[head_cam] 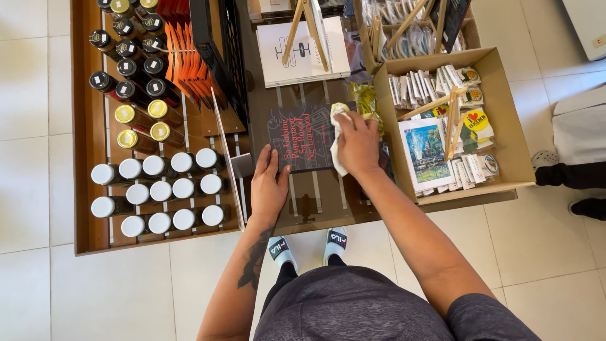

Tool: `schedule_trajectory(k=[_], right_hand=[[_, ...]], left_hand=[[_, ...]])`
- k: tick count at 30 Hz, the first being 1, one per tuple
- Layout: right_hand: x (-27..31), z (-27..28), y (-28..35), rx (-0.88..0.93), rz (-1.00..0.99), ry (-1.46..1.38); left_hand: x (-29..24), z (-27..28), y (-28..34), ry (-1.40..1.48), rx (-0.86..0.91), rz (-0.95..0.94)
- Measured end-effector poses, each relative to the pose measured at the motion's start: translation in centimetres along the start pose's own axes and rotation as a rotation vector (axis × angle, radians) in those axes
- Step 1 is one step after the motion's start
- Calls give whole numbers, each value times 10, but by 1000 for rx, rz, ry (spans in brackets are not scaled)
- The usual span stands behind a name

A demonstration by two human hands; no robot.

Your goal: Wiping down retail items including books, postcards, and small wooden easels using a cloth.

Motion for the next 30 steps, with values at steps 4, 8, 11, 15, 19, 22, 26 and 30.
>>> schedule_trajectory(k=[4, 8, 11, 15, 19, 22, 26, 30], right_hand=[[45, -7, 23, 83, 150, 43], [77, 4, 52, 199, 209, -88], [65, 26, 55, 213, 168, -59], [25, 31, 68, 127, 127, -213], [9, 16, 62, 113, 113, -237], [3, 13, 51, 96, 131, -238], [-3, 13, 30, 109, 121, -242], [-16, 11, 14, 179, -6, -290]], left_hand=[[4, -4, -1, 3, 4, 3], [7, -3, -1, 5, 11, -43], [-6, 14, -3, 47, 39, -55], [8, 1, 5, 5, 35, -75], [5, -1, -4, 12, 48, -41], [5, -5, -13, -18, 32, -76], [4, -11, -29, -25, 33, -64], [4, -13, -35, -30, 45, -67]])
Point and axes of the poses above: each hand's wrist, its own y-axis away from the middle knuckle, its own z-axis out of the back of the hand, x = y × z, the point moved 5 cm from there along -y, towards the middle knuckle, and after that the axes turned 5 degrees about -y, right-handed, at the moved point
